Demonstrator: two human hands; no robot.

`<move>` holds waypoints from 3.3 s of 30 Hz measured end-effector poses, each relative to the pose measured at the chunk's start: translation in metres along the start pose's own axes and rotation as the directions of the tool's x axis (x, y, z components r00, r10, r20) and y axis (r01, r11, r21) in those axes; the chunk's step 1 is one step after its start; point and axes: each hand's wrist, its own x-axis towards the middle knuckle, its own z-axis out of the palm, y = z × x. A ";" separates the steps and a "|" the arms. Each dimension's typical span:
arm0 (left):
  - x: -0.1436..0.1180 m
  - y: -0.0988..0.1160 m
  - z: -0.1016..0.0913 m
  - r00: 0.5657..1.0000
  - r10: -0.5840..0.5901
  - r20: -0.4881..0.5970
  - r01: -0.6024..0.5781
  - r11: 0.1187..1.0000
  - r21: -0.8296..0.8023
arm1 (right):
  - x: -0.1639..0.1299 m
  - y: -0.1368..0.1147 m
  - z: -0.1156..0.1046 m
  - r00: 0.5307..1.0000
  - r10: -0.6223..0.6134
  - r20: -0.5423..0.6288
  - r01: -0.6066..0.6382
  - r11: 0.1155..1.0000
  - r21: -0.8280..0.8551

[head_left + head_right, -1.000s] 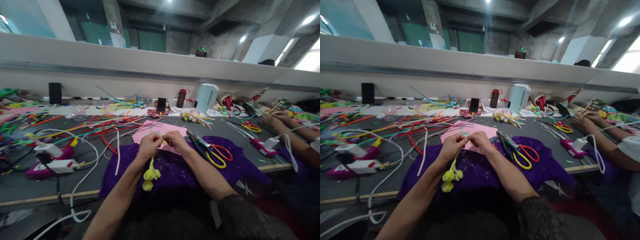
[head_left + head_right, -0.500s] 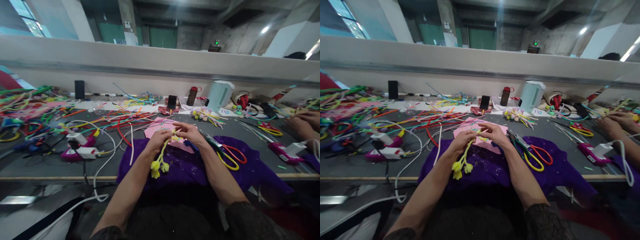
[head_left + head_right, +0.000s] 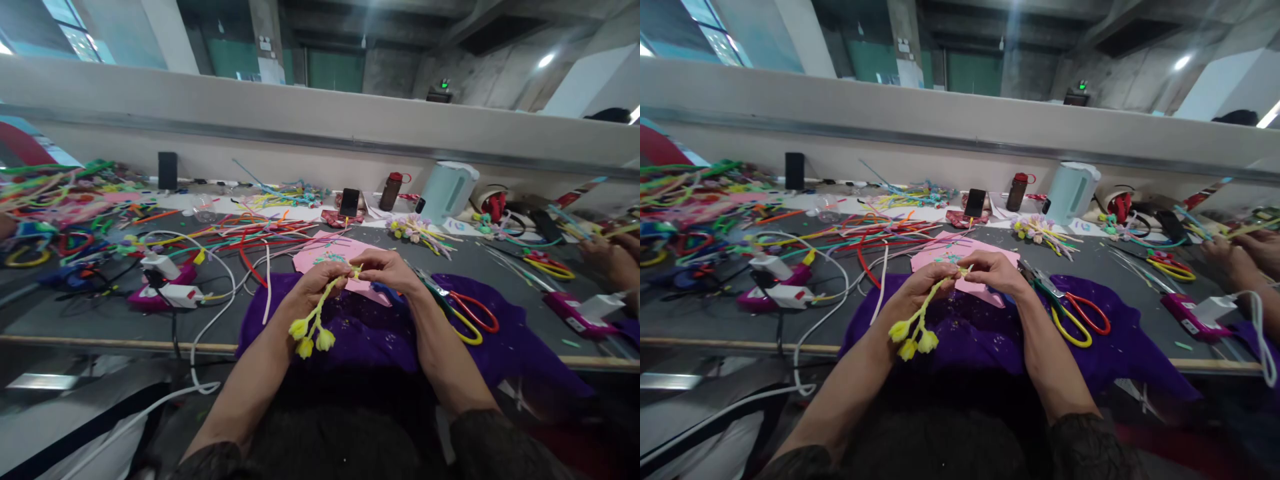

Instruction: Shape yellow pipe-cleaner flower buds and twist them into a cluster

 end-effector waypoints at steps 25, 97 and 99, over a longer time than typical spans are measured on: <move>0.005 -0.013 0.005 0.871 0.450 -0.196 -0.223 0.720 0.658 | 0.012 0.019 0.021 0.872 0.475 -0.123 -0.422 0.854 0.305; -0.006 -0.004 0.000 0.997 0.075 0.031 -0.073 0.997 -0.036 | 0.006 0.013 0.023 0.968 0.182 -0.171 -0.120 0.940 0.320; -0.008 -0.002 0.001 0.997 0.057 0.060 -0.054 0.998 -0.039 | 0.006 0.012 0.024 0.970 0.170 -0.175 -0.107 0.941 0.320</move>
